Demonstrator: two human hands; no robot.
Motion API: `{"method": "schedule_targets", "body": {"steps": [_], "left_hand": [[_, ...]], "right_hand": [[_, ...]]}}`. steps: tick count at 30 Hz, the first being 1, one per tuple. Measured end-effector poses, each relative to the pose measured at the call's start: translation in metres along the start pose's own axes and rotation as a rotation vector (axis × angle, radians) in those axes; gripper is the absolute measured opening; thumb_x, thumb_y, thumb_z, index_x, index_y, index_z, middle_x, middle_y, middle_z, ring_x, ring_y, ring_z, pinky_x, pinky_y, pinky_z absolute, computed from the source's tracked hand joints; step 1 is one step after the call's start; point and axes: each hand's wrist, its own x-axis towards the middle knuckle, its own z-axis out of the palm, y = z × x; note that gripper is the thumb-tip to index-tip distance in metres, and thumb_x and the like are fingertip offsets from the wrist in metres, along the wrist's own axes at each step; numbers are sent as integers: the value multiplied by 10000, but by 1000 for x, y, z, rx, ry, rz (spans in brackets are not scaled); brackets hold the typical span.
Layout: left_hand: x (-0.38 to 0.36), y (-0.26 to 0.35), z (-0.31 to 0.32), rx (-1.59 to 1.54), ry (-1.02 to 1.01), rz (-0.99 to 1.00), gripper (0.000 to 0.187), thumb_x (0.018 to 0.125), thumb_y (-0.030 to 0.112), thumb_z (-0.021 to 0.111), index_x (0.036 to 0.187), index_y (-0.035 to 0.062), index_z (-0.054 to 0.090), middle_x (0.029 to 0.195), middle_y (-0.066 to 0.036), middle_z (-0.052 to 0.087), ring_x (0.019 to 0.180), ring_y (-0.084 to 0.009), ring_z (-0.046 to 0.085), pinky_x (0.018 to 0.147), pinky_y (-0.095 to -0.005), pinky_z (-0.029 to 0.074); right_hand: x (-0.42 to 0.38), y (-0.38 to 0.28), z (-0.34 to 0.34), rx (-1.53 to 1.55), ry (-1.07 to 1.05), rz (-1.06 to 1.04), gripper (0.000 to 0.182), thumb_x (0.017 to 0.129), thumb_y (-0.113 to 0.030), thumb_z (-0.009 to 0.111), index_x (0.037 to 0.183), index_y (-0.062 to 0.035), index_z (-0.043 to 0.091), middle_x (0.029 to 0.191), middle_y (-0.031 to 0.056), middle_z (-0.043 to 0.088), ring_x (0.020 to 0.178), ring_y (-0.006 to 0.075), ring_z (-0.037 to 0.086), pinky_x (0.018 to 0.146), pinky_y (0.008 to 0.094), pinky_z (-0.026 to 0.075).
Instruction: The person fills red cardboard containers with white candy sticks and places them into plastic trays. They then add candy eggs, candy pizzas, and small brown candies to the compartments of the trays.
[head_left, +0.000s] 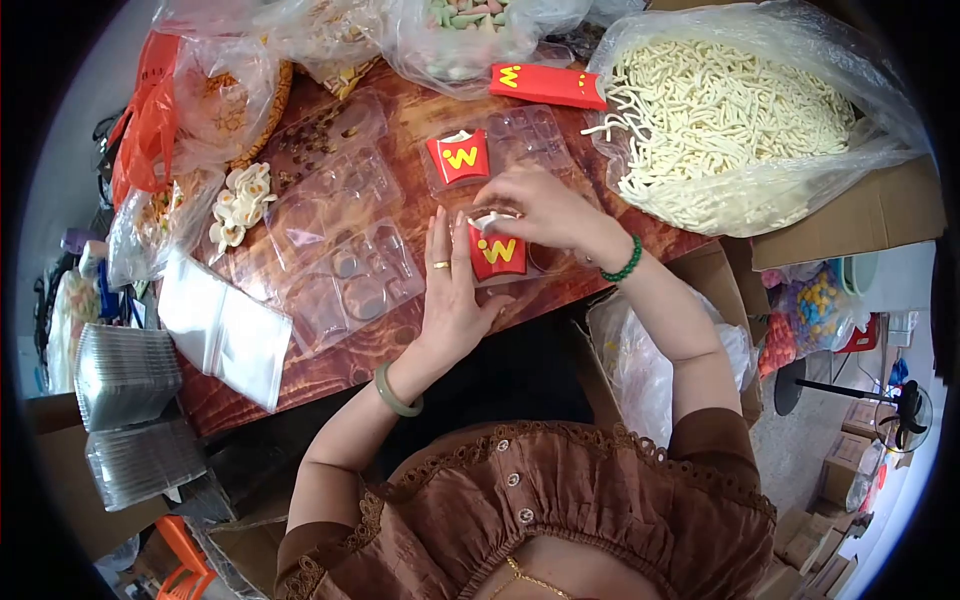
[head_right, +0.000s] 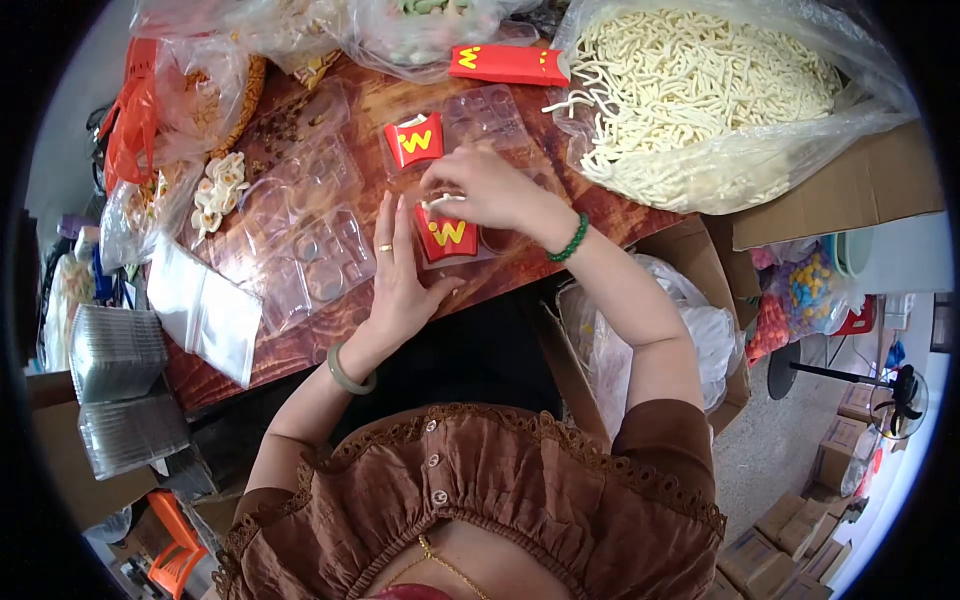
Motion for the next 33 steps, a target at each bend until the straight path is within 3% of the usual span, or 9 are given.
{"method": "schedule_targets", "body": {"steps": [1, 3, 4, 7, 12, 15, 19, 22, 33], "left_hand": [[5, 6, -9, 22, -8, 7, 1056, 604, 80, 809, 1427, 5, 150, 1453, -300, 106, 1342, -472, 171, 1082, -509, 238], [23, 9, -20, 71, 5, 53, 1001, 597, 115, 822, 1401, -2, 237, 1447, -292, 153, 1339, -464, 182, 1079, -511, 241], [38, 11, -25, 95, 3, 66, 976, 607, 116, 816, 1394, -6, 251, 1446, -283, 166, 1340, -460, 183, 1077, -511, 245], [98, 7, -18, 126, 30, 190, 813, 675, 74, 749, 1364, 10, 322, 1436, -237, 233, 1333, -443, 207, 1068, -498, 270], [212, -32, 46, 86, -42, 306, 748, 687, 95, 725, 1338, 25, 363, 1355, -258, 370, 1262, -457, 330, 1047, -513, 296], [265, -45, 83, 101, -205, 337, 839, 642, 177, 781, 1352, 43, 355, 1364, -227, 379, 1280, -434, 320, 1047, -504, 303], [295, -49, 123, 285, -293, 251, 1026, 533, 369, 842, 1387, 110, 335, 1393, -166, 378, 1321, -375, 283, 1050, -525, 267], [307, -43, 120, 318, -472, 202, 990, 557, 382, 826, 1389, 134, 350, 1415, -162, 360, 1323, -368, 289, 1044, -561, 239], [310, -59, 114, 198, -379, 306, 857, 553, 429, 802, 1296, 175, 459, 1309, -151, 470, 1244, -361, 386, 1027, -569, 251]], "right_hand": [[0, 0, -17, 74, 143, -13, 248, 764, -129, 702, 979, -31, 627, 820, 115, 651, 711, 224, 620, 659, 319, 476], [2, -1, -66, 272, 219, 493, 243, 775, -141, 707, 974, -22, 636, 816, 102, 660, 700, 177, 617, 649, 284, 484], [-2, 60, -66, 124, 368, 396, 212, 809, -135, 677, 971, -5, 631, 800, 116, 663, 702, 161, 624, 639, 271, 492], [-4, 122, -98, -188, 507, 526, 207, 835, -152, 633, 962, 13, 635, 802, 149, 668, 725, 223, 646, 665, 316, 500], [1, 181, -99, -300, 324, 679, 233, 804, -231, 646, 859, -6, 668, 805, 180, 651, 744, 326, 630, 686, 375, 491], [-3, 181, -102, -242, 297, 663, 236, 798, -233, 647, 833, -1, 669, 754, 184, 639, 689, 347, 610, 644, 391, 476], [-3, 172, -103, 7, 301, 739, 247, 819, -222, 652, 859, 22, 663, 645, 118, 614, 602, 138, 557, 585, 300, 450], [-12, 172, -100, 111, 288, 606, 264, 861, -241, 644, 896, 21, 653, 683, 42, 613, 607, 88, 495, 576, 266, 423], [-25, 156, -104, 123, 396, 483, 166, 854, -139, 645, 869, 27, 649, 751, 29, 570, 681, 83, 502, 619, 256, 418]]}}
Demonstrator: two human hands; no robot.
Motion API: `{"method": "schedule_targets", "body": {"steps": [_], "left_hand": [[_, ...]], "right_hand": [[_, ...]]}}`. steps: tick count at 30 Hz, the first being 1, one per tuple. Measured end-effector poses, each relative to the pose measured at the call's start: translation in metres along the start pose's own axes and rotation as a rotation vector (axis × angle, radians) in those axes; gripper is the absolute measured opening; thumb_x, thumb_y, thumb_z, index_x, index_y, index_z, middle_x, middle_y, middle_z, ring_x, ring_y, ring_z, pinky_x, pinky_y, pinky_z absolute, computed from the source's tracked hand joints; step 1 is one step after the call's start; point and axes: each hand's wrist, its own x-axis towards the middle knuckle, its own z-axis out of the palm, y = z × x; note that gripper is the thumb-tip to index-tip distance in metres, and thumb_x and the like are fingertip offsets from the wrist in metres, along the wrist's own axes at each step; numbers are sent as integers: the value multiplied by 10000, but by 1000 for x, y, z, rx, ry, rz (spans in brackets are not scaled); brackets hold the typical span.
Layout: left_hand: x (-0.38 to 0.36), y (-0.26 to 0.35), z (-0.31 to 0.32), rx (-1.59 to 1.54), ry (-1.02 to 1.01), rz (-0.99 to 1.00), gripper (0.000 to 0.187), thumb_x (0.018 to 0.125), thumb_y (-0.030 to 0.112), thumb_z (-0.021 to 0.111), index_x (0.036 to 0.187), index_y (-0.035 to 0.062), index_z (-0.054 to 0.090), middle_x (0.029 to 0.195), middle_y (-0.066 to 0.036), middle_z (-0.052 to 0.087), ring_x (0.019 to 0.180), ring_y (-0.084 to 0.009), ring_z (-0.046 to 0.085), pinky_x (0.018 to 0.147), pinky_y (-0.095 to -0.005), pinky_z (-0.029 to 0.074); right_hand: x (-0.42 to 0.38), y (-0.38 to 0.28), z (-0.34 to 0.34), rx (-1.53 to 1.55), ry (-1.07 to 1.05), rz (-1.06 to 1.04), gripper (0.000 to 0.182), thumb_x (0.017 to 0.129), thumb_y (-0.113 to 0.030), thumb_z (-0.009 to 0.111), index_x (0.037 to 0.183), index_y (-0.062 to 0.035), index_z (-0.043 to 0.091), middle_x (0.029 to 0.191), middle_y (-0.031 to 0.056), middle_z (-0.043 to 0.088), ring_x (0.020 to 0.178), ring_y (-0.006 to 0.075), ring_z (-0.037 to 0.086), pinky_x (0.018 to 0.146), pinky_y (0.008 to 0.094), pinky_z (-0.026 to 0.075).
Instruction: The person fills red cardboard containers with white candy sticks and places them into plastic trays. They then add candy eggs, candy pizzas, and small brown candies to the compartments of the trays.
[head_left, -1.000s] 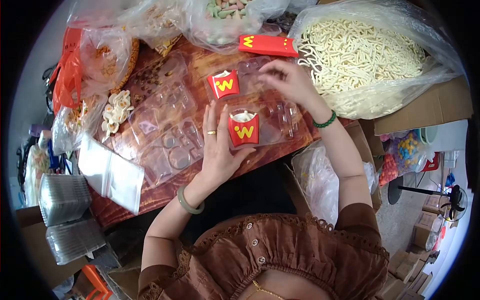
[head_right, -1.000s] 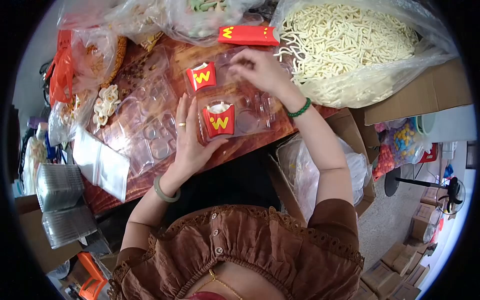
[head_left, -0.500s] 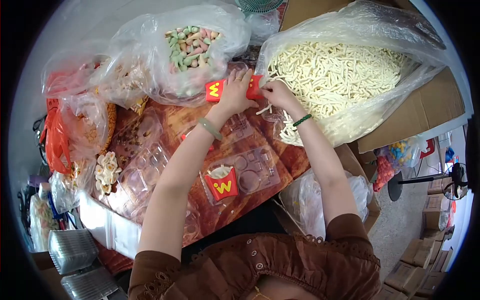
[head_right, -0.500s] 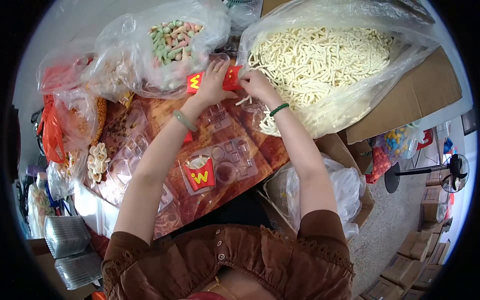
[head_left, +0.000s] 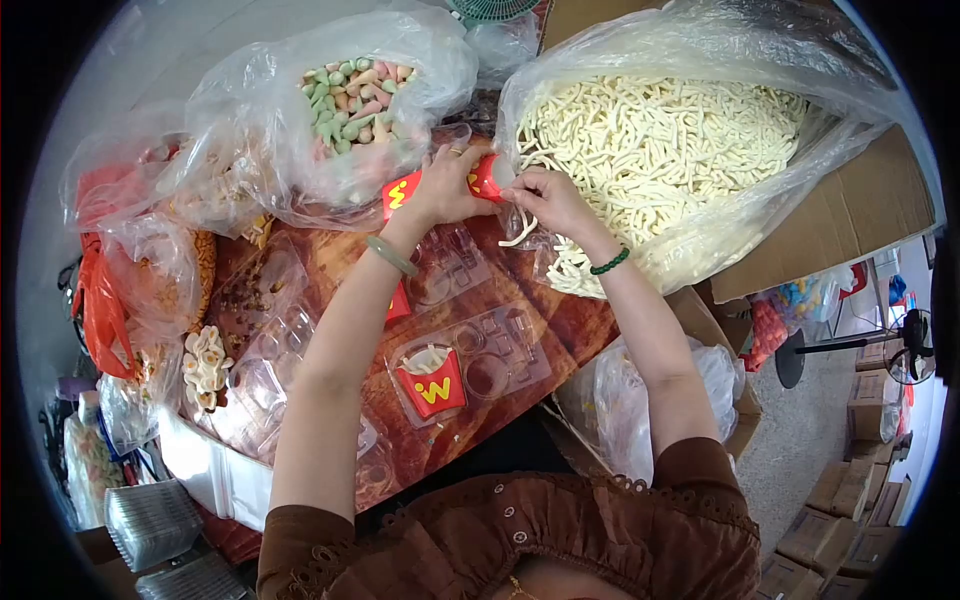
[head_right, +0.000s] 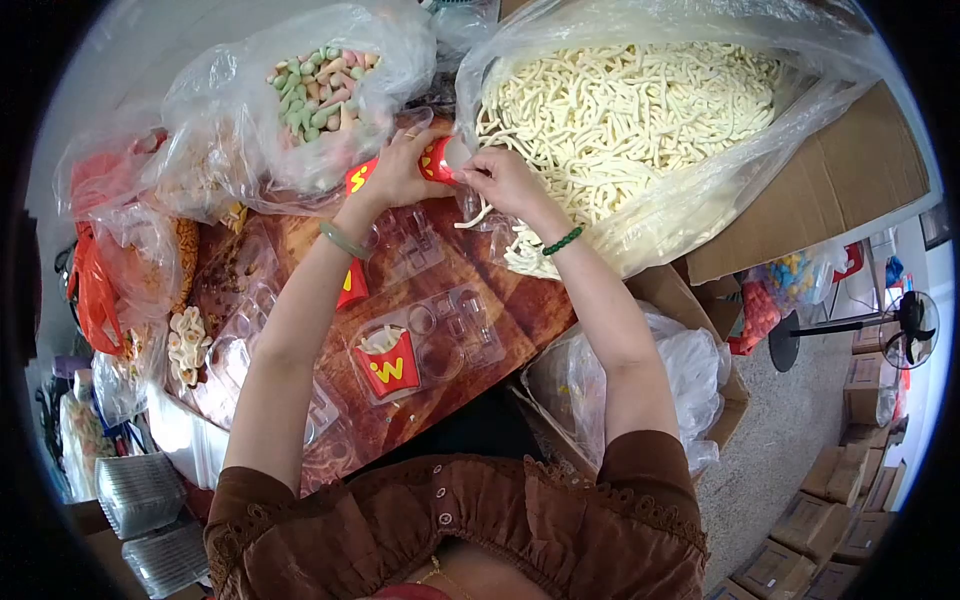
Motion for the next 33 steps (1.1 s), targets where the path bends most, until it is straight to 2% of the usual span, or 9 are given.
{"method": "schedule_targets", "body": {"steps": [13, 16, 19, 20, 22, 23, 26, 29, 33], "left_hand": [[-11, -10, -15, 228, 85, -90, 874, 582, 464, 786, 1319, 164, 426, 1287, -128, 486, 1228, -354, 411, 1000, -585, 266], [-12, 8, -26, 321, 139, -96, 943, 611, 492, 790, 1360, 114, 358, 1350, -146, 422, 1252, -326, 406, 1014, -541, 300], [-1, 30, -37, -598, 205, -67, 746, 769, 302, 751, 1307, -41, 366, 1235, -177, 511, 1133, -238, 519, 935, -348, 451], [-2, 37, -41, -603, 203, -69, 746, 769, 302, 751, 1307, -41, 366, 1235, -177, 511, 1133, -238, 519, 935, -348, 451], [-3, 47, -49, -1181, -106, -303, 567, 825, 213, 699, 1266, -22, 432, 1116, -120, 588, 1004, -196, 591, 854, -320, 501], [-5, 46, -48, -1179, -105, -302, 567, 825, 213, 699, 1266, -22, 432, 1116, -120, 588, 1004, -196, 591, 854, -320, 501], [-16, 39, -36, -1297, 28, -416, 440, 856, 150, 657, 1227, -8, 479, 1072, -82, 608, 933, -157, 614, 798, -280, 519], [-30, 47, -23, -1347, 69, -428, 452, 826, 144, 693, 1193, -32, 498, 1082, -89, 609, 938, -148, 604, 782, -285, 509], [-41, 56, -14, -1360, 128, -432, 440, 824, 141, 694, 1186, -25, 505, 1047, -76, 617, 915, -145, 607, 767, -284, 507]], "right_hand": [[-17, -19, -24, -165, 394, -140, 139, 818, -119, 647, 820, 18, 622, 772, 127, 576, 709, 268, 566, 656, 346, 454], [-16, -25, -50, -207, 293, -158, 118, 833, -98, 621, 862, 16, 617, 804, 130, 580, 739, 274, 576, 676, 341, 461], [-12, -40, -64, -203, 109, -327, 115, 848, -100, 604, 888, 6, 625, 827, 106, 589, 731, 239, 597, 681, 308, 470], [-10, -45, -61, 2, 21, -245, 103, 881, -73, 588, 921, 14, 626, 832, 60, 593, 681, 103, 580, 619, 230, 464], [-6, -43, -53, 121, 80, -95, 128, 876, -103, 600, 900, 17, 635, 812, 78, 612, 679, 104, 593, 621, 240, 473], [-6, -41, -51, 244, 144, 52, 158, 871, -134, 612, 879, 20, 643, 791, 97, 630, 676, 104, 605, 624, 249, 481], [-10, -39, -41, -262, -131, 529, 314, 798, -283, 673, 812, 30, 663, 695, 162, 656, 675, 174, 650, 645, 292, 496], [-6, 17, 3, -487, 0, 298, 340, 726, -277, 708, 856, 32, 656, 839, 221, 651, 787, 356, 637, 719, 397, 504], [-8, -15, 4, -489, 28, 280, 296, 692, -209, 711, 842, 40, 653, 869, 245, 641, 827, 362, 635, 728, 406, 509]]}}
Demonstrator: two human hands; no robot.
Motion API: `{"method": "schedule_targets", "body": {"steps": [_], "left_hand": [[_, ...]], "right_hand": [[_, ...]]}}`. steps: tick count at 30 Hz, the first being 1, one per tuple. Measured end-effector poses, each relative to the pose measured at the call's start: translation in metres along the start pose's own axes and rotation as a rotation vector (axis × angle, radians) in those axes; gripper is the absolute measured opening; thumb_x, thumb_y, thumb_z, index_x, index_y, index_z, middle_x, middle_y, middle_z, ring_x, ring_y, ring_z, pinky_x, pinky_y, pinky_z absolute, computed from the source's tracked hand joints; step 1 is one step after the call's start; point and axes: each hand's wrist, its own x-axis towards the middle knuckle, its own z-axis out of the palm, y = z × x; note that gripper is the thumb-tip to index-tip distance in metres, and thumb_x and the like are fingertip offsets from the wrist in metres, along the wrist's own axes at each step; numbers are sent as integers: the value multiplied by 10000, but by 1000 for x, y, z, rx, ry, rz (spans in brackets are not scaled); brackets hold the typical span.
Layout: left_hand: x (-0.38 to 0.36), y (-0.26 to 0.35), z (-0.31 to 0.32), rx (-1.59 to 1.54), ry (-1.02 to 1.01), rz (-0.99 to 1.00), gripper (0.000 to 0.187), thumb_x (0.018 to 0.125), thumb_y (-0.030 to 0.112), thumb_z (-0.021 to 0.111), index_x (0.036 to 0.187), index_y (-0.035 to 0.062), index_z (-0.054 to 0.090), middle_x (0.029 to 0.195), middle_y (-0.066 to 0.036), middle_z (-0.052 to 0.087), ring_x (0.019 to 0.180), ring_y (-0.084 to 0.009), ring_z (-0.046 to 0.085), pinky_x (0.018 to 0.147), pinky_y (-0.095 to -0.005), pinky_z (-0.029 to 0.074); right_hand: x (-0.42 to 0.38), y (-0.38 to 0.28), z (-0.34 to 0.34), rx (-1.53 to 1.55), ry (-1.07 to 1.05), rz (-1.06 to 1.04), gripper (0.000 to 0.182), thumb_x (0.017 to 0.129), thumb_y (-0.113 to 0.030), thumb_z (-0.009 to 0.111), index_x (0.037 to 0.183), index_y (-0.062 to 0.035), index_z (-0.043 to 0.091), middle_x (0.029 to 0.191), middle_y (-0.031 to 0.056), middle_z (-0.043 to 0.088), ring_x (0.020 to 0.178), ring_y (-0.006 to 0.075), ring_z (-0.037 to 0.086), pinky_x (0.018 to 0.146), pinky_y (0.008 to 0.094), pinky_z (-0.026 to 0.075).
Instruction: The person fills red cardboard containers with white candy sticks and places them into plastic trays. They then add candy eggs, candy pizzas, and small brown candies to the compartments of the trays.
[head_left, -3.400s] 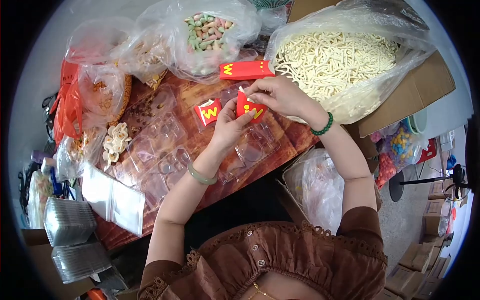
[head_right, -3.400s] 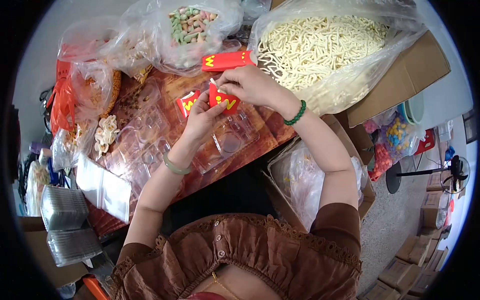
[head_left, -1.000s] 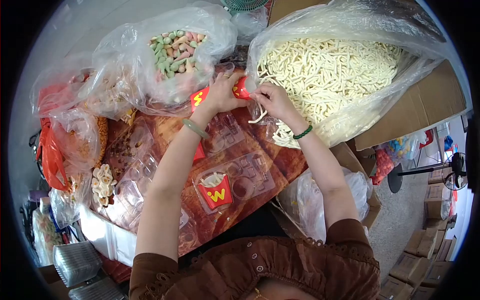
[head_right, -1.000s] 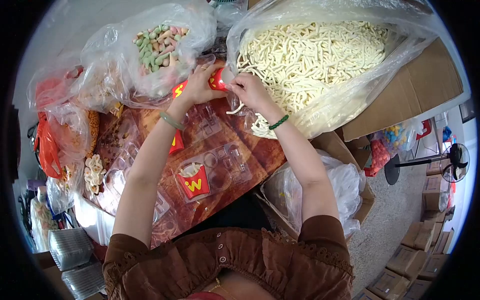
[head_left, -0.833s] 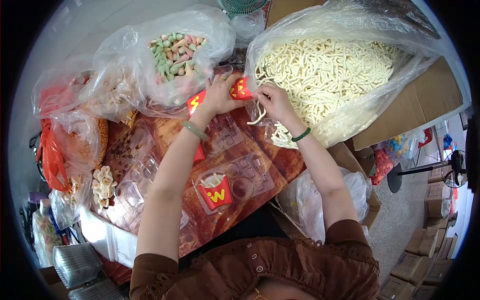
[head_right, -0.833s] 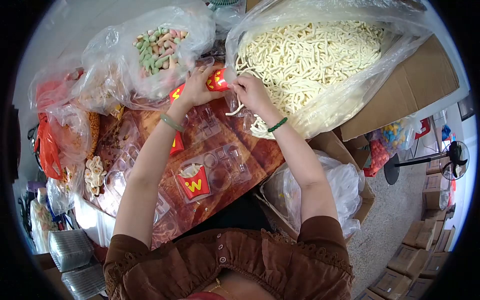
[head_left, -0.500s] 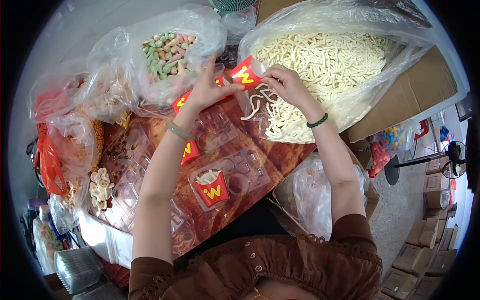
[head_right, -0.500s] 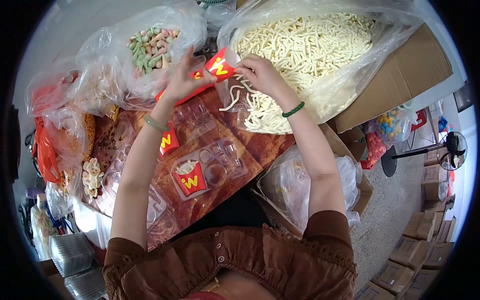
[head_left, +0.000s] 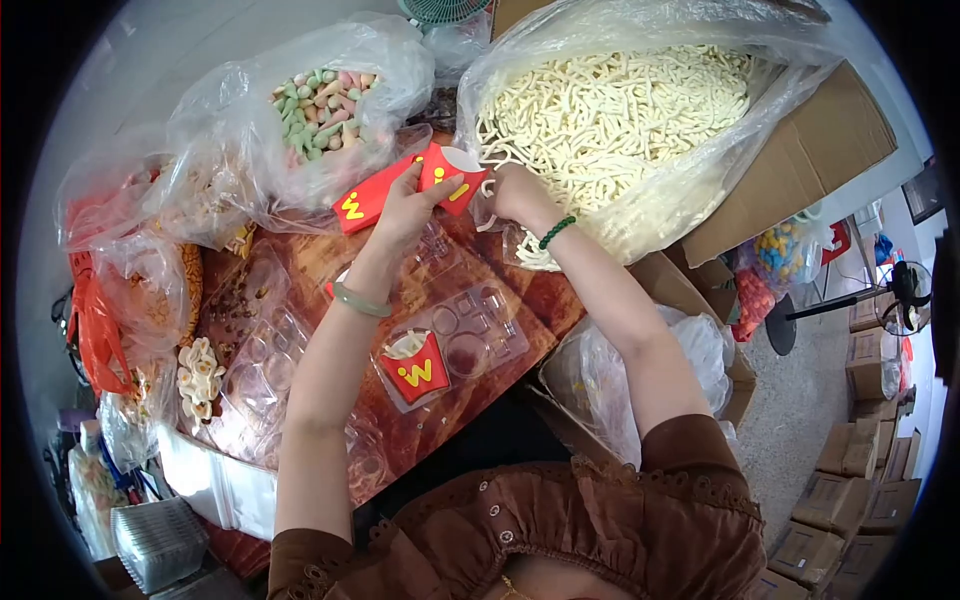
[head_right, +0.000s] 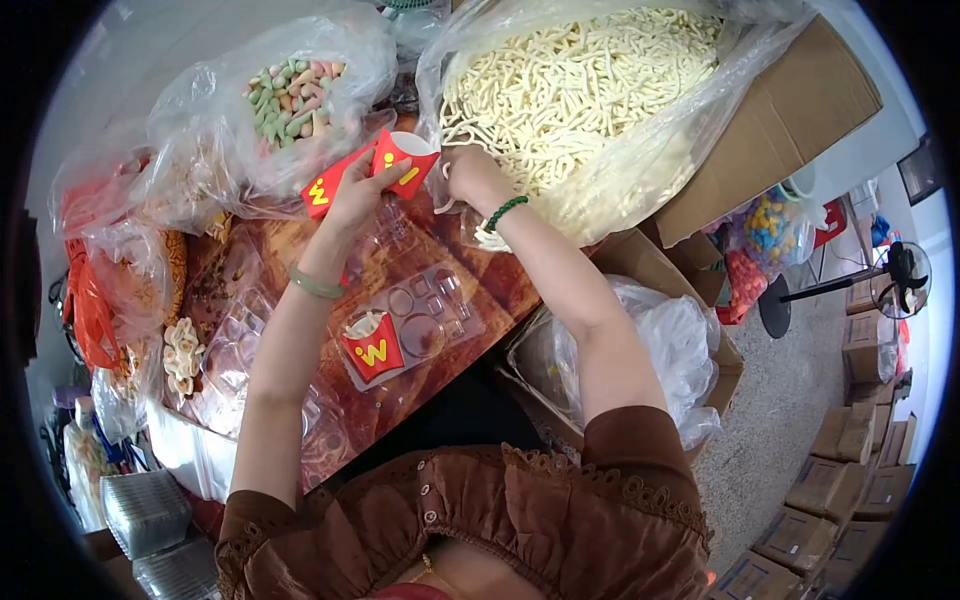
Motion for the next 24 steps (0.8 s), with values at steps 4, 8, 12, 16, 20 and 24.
{"method": "schedule_targets", "body": {"steps": [4, 8, 12, 16, 20, 24], "left_hand": [[-9, 0, -10, 0, 39, -32, 403, 823, 148, 696, 1159, 5, 526, 1025, -62, 623, 902, -142, 608, 752, -284, 502], [-15, -1, -12, 44, 22, -90, 355, 829, 143, 690, 1134, 42, 540, 1033, -52, 621, 928, -134, 598, 748, -293, 507], [-18, -7, 5, -94, -37, -77, 353, 828, 124, 689, 1130, 24, 537, 1036, -59, 621, 938, -137, 598, 779, -291, 502], [-20, -14, 8, -30, -59, -65, 383, 840, 102, 669, 1170, -5, 505, 1085, -77, 604, 968, -154, 598, 829, -293, 502], [-23, -7, 5, -58, -32, -104, 372, 832, 92, 677, 1152, -13, 520, 1076, -80, 611, 956, -141, 595, 844, -287, 481], [-19, -12, 5, -78, -37, -101, 373, 835, 90, 674, 1157, -15, 518, 1080, -81, 610, 966, -145, 594, 842, -287, 484]], "right_hand": [[-3, -2, -43, -61, -91, 90, 194, 695, -80, 615, 813, 74, 629, 845, 264, 619, 826, 349, 629, 736, 396, 504], [-13, 36, -77, -431, -265, -46, 188, 688, -96, 629, 824, 34, 632, 864, 208, 639, 817, 322, 628, 727, 399, 502], [-24, 54, -54, -471, -192, -211, 387, 604, -197, 732, 940, -31, 632, 894, 191, 639, 867, 345, 612, 768, 401, 491], [-4, 45, -55, -362, -126, -69, 227, 609, -162, 713, 736, 12, 642, 752, 192, 637, 733, 339, 624, 684, 392, 501], [34, 33, -72, -143, -40, 50, 253, 622, -185, 714, 771, 13, 658, 698, 155, 649, 622, 245, 634, 616, 333, 511], [53, 20, -53, -116, -212, 66, 290, 625, -261, 742, 669, 18, 677, 702, 190, 652, 653, 283, 643, 631, 364, 511]]}}
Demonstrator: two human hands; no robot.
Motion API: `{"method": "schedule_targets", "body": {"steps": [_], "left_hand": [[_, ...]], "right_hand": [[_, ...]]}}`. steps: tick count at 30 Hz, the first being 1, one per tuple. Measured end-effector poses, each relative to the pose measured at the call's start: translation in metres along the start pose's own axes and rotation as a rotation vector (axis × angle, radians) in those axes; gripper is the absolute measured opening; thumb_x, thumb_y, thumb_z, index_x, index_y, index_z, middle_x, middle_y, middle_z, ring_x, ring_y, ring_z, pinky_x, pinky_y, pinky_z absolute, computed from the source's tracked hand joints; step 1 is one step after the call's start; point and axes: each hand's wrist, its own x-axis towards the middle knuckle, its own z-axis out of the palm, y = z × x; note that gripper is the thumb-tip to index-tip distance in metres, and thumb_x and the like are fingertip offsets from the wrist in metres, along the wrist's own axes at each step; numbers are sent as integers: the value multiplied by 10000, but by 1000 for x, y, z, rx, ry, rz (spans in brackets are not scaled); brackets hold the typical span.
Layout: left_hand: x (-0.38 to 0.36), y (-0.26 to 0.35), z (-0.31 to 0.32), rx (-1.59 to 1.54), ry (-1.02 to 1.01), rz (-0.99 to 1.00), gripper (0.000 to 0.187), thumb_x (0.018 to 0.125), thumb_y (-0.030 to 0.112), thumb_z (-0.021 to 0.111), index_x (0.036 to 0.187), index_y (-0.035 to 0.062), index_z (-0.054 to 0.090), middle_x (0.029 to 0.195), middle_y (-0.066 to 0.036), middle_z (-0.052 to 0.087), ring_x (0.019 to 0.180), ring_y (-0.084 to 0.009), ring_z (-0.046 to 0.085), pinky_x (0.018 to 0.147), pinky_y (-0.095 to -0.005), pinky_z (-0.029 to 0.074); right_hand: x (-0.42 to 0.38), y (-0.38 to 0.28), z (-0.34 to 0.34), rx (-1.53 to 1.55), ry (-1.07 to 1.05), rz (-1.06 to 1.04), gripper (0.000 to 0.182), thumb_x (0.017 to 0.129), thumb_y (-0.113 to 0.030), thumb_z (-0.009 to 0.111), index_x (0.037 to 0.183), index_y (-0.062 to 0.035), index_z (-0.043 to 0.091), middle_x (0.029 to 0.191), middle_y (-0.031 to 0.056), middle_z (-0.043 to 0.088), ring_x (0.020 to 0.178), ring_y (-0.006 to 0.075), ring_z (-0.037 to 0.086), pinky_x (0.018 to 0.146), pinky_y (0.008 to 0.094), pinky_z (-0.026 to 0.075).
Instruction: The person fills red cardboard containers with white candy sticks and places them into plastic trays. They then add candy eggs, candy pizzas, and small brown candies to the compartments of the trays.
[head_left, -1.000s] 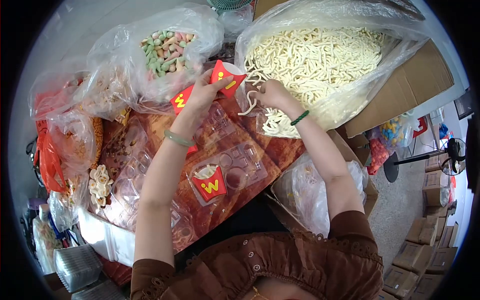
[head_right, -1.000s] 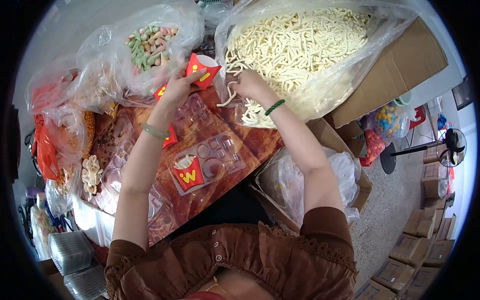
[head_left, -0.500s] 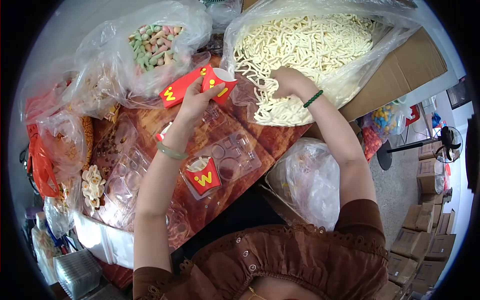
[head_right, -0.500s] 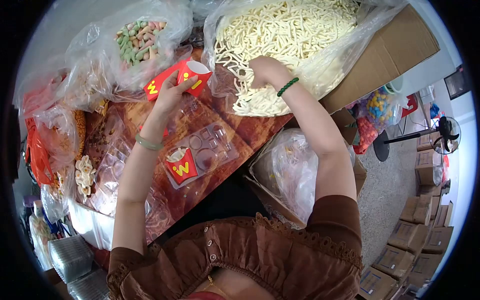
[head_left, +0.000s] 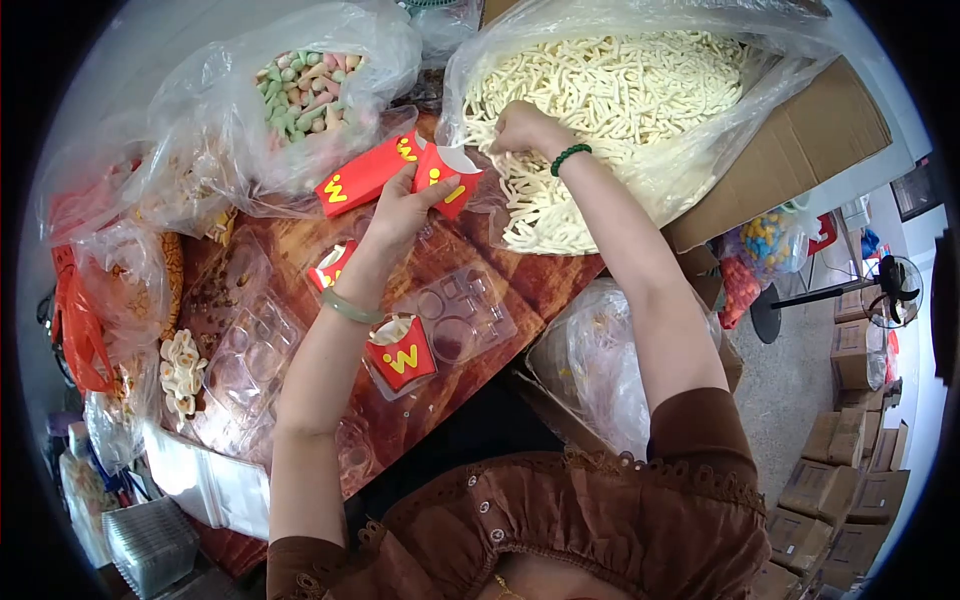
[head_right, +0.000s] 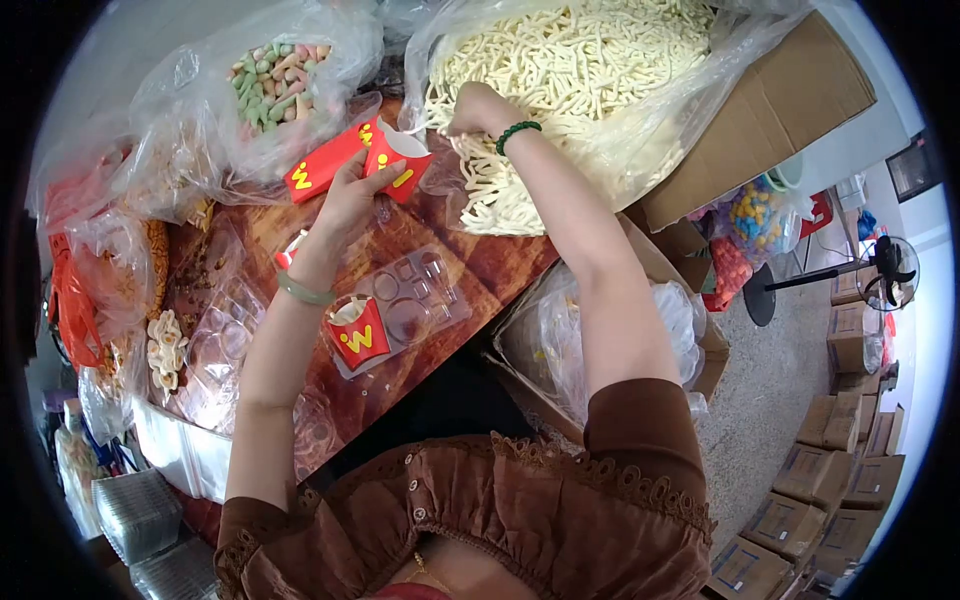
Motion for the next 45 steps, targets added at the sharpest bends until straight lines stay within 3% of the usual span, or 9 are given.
{"method": "schedule_targets", "body": {"steps": [8, 14, 19, 23, 26, 29, 36, 41, 45], "left_hand": [[-6, 0, -6, 27, 16, -34, 409, 831, 98, 679, 1186, -16, 510, 1103, -81, 606, 971, -138, 591, 844, -276, 477], [-11, -10, -2, 127, -7, -34, 400, 828, 116, 686, 1173, -6, 525, 1097, -66, 613, 975, -125, 583, 852, -268, 461], [-15, -12, 6, 119, -25, -49, 418, 829, 124, 685, 1188, -5, 514, 1101, -67, 608, 974, -129, 581, 858, -272, 457], [-17, -7, 16, 101, -40, -136, 443, 834, 133, 682, 1205, -19, 494, 1115, -79, 602, 989, -140, 577, 869, -277, 453], [-9, -20, 22, 62, -89, -52, 462, 834, 131, 682, 1212, -40, 479, 1121, -94, 600, 998, -152, 577, 875, -284, 457], [-7, -23, 32, 35, -124, -71, 457, 838, 120, 672, 1210, -57, 473, 1123, -109, 599, 1000, -159, 580, 885, -290, 459], [1, -19, 55, 31, -52, -135, 417, 840, 75, 651, 1202, -44, 480, 1085, -121, 607, 952, -162, 600, 798, -282, 501], [22, -40, 60, 23, 70, 124, 395, 844, 38, 627, 1201, -35, 475, 1058, -112, 604, 892, -164, 610, 750, -280, 517], [20, -43, 62, 0, 120, 107, 388, 845, 21, 617, 1202, -35, 476, 1059, -108, 599, 888, -163, 608, 752, -282, 514]], "right_hand": [[-16, 7, 4, -164, -2, -44, 638, 631, -439, 770, 1082, -13, 623, 1009, 211, 637, 920, 292, 626, 787, 360, 490], [-19, 0, 25, -130, 68, -123, 540, 596, -327, 792, 990, 0, 621, 940, 189, 645, 889, 317, 623, 776, 376, 487], [-4, 11, 33, -188, 82, -165, 212, 611, -126, 663, 782, 0, 667, 763, 211, 636, 743, 318, 638, 683, 378, 502], [-19, 8, -1, -101, 39, -89, 365, 642, -206, 706, 928, 16, 663, 855, 187, 660, 776, 293, 645, 724, 348, 509], [-29, 10, -18, 208, 50, -67, 504, 661, -208, 751, 1061, 57, 595, 915, 187, 641, 656, 238, 646, 601, 323, 526], [-36, 16, -28, 100, 87, -32, 541, 665, -193, 762, 1098, 60, 561, 879, 179, 628, 594, 212, 635, 522, 301, 511], [-55, 2, -36, 187, 260, -218, 360, 650, -197, 779, 892, 11, 613, 805, 136, 632, 752, 241, 620, 671, 342, 489], [-65, -17, -26, 59, 282, -399, 315, 687, -177, 704, 906, 33, 621, 823, 167, 640, 747, 259, 622, 672, 348, 485], [-65, -21, -36, 120, -79, -319, 288, 715, -115, 676, 949, 40, 610, 873, 173, 643, 797, 255, 630, 707, 334, 493]]}}
